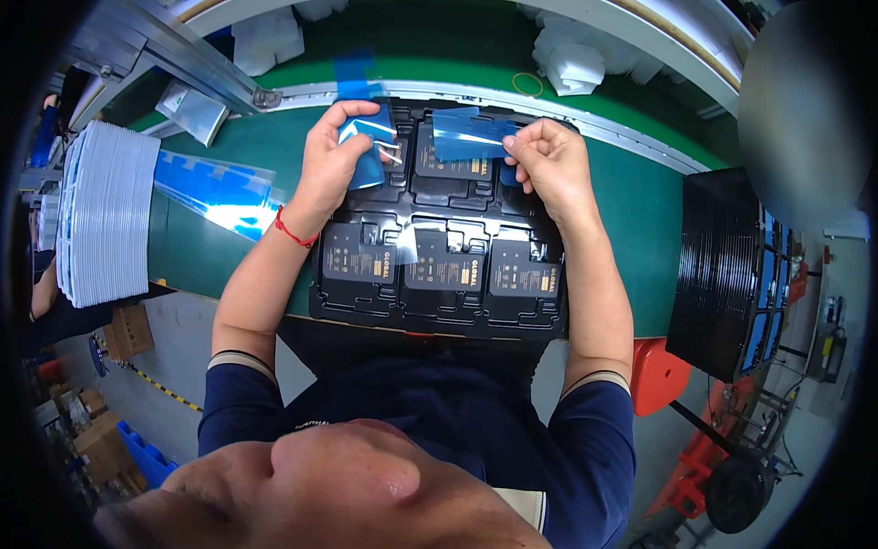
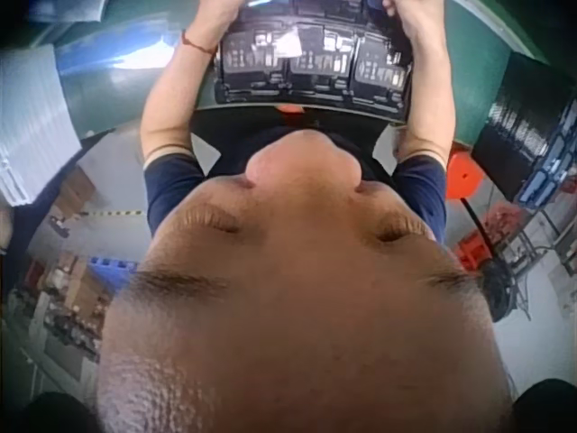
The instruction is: Applying protective films to electronic components in a tray.
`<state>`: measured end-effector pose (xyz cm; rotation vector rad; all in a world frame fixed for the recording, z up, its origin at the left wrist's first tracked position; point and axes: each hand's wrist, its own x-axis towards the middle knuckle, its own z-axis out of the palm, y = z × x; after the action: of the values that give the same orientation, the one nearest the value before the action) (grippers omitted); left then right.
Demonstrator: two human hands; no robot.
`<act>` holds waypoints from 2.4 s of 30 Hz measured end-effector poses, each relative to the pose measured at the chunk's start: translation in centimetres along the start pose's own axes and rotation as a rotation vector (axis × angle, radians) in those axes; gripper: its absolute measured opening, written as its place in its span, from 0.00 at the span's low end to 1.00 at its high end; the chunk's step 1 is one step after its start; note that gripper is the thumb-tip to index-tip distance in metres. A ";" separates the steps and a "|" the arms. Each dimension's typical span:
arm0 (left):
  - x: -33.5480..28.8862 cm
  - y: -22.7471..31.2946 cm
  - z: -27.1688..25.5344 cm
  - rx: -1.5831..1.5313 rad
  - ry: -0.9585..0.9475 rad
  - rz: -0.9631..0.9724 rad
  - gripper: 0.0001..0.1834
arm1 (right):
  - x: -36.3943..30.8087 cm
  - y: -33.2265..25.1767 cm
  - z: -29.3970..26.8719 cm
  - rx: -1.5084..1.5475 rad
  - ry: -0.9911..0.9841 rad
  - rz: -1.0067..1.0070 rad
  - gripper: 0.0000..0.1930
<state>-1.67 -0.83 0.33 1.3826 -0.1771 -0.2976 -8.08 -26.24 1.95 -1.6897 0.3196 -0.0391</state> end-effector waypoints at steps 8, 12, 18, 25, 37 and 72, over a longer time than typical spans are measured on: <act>-0.4 -0.3 0.1 0.012 0.006 -0.011 0.19 | -0.4 0.8 1.4 -0.112 -0.063 0.014 0.07; -0.5 -0.1 0.1 0.044 0.020 -0.027 0.19 | -0.6 0.4 1.5 -0.090 -0.105 0.022 0.07; -0.5 0.0 0.2 0.022 0.008 -0.020 0.19 | -0.9 0.4 1.4 -0.051 -0.139 0.065 0.08; -0.5 0.0 0.2 0.027 0.009 -0.026 0.19 | -1.2 0.2 1.7 -0.001 -0.153 0.093 0.08; -0.6 0.0 0.2 0.035 0.009 -0.009 0.19 | -1.1 0.0 1.9 0.014 -0.133 0.094 0.08; -0.6 -0.1 0.2 0.054 -0.004 -0.040 0.18 | -1.8 0.8 3.3 -0.531 0.056 -0.187 0.07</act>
<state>-2.30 -0.82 0.25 1.4403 -0.1620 -0.3304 -9.30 -22.67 0.98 -2.2457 0.2227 -0.1503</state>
